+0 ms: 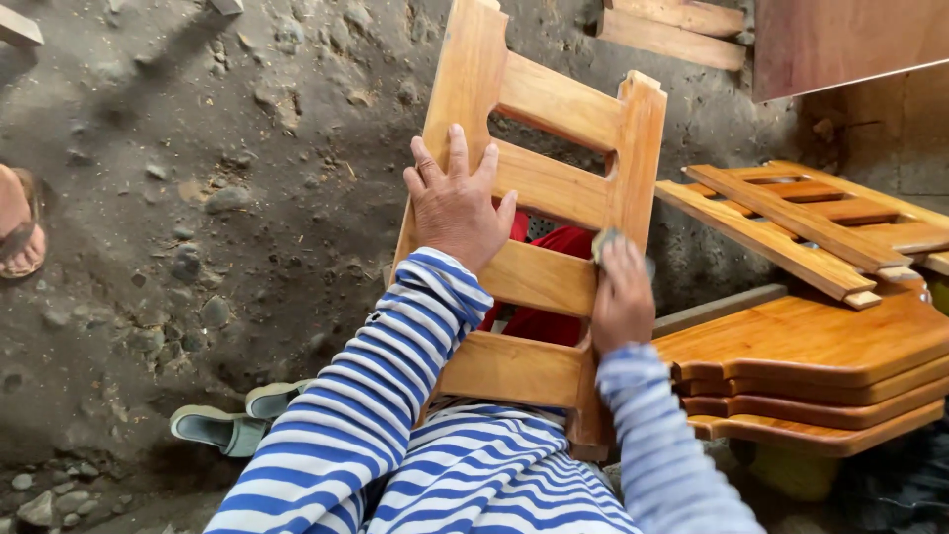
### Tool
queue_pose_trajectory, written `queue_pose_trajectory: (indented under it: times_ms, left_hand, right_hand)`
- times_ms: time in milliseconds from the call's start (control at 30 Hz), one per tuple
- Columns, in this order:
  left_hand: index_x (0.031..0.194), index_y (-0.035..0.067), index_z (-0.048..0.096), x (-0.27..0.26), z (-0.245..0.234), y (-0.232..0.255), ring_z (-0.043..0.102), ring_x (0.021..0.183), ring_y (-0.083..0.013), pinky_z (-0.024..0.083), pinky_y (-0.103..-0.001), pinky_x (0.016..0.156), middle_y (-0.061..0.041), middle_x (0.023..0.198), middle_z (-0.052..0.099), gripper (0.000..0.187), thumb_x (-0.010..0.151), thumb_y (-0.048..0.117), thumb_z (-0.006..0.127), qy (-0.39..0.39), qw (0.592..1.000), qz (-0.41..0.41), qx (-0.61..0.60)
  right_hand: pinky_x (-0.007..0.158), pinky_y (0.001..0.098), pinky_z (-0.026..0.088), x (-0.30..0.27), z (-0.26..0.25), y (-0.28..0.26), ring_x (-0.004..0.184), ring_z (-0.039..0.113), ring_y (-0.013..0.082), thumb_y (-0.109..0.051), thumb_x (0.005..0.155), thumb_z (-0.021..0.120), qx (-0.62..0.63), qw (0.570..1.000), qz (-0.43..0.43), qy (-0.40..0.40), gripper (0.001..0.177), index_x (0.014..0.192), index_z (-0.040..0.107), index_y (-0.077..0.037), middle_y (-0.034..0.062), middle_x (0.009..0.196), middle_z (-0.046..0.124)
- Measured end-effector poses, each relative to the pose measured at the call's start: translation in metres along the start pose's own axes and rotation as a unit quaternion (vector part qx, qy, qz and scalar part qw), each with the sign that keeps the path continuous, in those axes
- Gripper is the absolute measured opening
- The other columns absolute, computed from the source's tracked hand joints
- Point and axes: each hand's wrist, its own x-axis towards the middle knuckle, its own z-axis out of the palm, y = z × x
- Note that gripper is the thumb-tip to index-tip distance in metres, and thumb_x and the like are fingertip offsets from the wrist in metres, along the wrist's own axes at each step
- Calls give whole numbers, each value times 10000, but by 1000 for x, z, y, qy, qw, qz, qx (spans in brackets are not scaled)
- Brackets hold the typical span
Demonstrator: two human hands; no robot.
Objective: The person sits on the floor and sands a wooden chair backrest using a sanding block. They hold the chair steady with one hand while moving the sanding block across the surface with the other, focusing on the edges and cutouts.
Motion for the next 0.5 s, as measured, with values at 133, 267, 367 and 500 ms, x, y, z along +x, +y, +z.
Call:
queue_pose_trajectory:
  times_ms: [133,267,367,500]
  left_hand:
    - [1300,225,719,0,-5,0,330,1349,-621,341,-617,976,-208,1485,491,593,783,513,753,6,1000,-3,0]
    - [1263,222,738,-11,-4,-4,360,1327,-619,351,-614,957,-213,1459,515,568,766,496,767,27,1000,8,-6]
    - [1248,228,745,-13,-5,-6,374,1322,-611,357,-605,950,-207,1442,535,543,766,475,770,37,999,16,-11]
    - [1346,232,674,-11,-2,-11,365,1313,-602,388,-678,957,-204,1509,469,571,826,463,718,17,1000,9,-24]
  right_hand:
    - [1128,437,447,52,32,44,1274,593,384,-76,1013,618,13,1000,-15,1,330,1330,692,-25,204,1353,659]
    - [1127,449,445,25,23,39,1308,568,372,-114,1023,605,20,1000,-1,-18,342,1352,673,-49,182,1384,640]
    - [1133,446,454,-33,-24,-24,1325,555,382,-84,1027,565,-3,1000,-10,-20,348,1360,656,-40,187,1420,615]
    - [1217,439,386,-123,-102,-111,1461,463,343,-46,1020,499,27,986,94,-134,446,1462,533,-94,145,1517,534]
